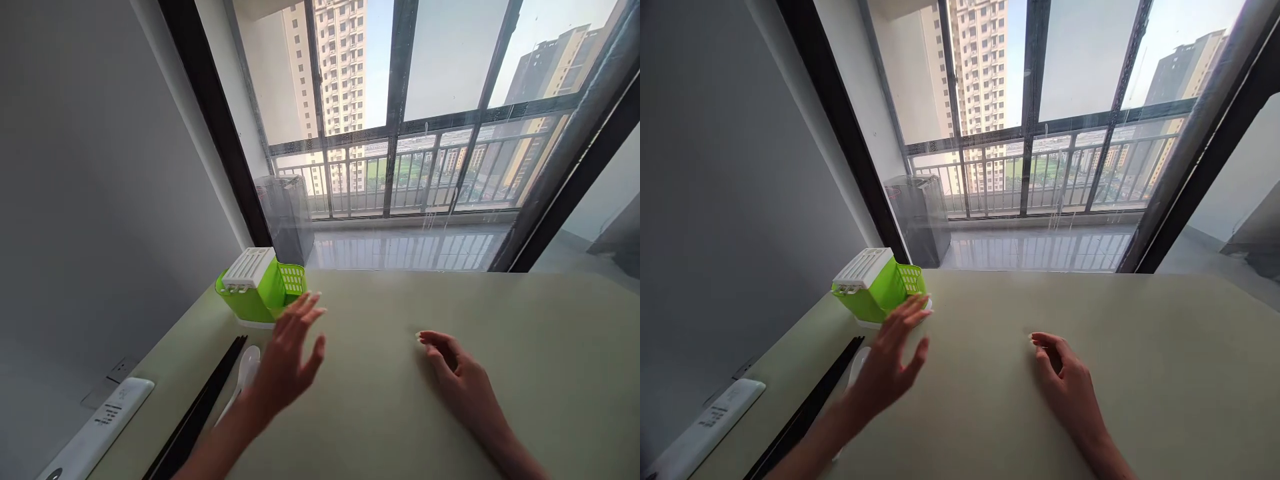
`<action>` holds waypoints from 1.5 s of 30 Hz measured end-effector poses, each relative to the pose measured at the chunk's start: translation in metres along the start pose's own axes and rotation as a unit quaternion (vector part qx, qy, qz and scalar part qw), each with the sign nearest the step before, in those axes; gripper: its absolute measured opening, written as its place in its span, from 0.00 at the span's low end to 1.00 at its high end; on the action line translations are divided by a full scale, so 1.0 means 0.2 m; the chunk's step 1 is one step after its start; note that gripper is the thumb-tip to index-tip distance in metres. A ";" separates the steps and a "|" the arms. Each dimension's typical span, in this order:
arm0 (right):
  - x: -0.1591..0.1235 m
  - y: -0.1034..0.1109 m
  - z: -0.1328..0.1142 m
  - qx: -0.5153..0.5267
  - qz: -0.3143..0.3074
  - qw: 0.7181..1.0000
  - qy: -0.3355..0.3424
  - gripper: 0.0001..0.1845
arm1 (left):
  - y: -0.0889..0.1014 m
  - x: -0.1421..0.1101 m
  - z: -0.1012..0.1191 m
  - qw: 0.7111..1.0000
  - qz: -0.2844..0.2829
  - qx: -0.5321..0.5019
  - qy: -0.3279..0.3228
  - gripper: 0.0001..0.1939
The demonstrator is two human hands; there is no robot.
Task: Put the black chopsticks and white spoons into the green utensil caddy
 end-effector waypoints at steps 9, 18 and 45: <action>-0.08 -0.04 -0.08 -0.052 -0.104 0.992 0.055 0.14 | -0.53 -0.14 0.32 0.891 -0.138 -0.372 0.221 0.08; -0.11 -0.04 -0.08 -0.088 -0.113 0.985 0.097 0.15 | -0.53 -0.17 0.31 0.852 -0.151 -0.430 0.257 0.10; -0.15 -0.03 -0.07 -0.167 -0.155 0.964 0.140 0.16 | -0.51 -0.16 0.33 0.863 -0.192 -0.395 0.249 0.12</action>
Point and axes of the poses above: each hand's wrist, its own x-axis towards the middle knuckle, its own y-axis out of the back of the hand, z = x × y, the point moved 5 cm from there along x, towards the middle knuckle, and after that the axes turned 3 degrees about -y, right-handed, at the moved point
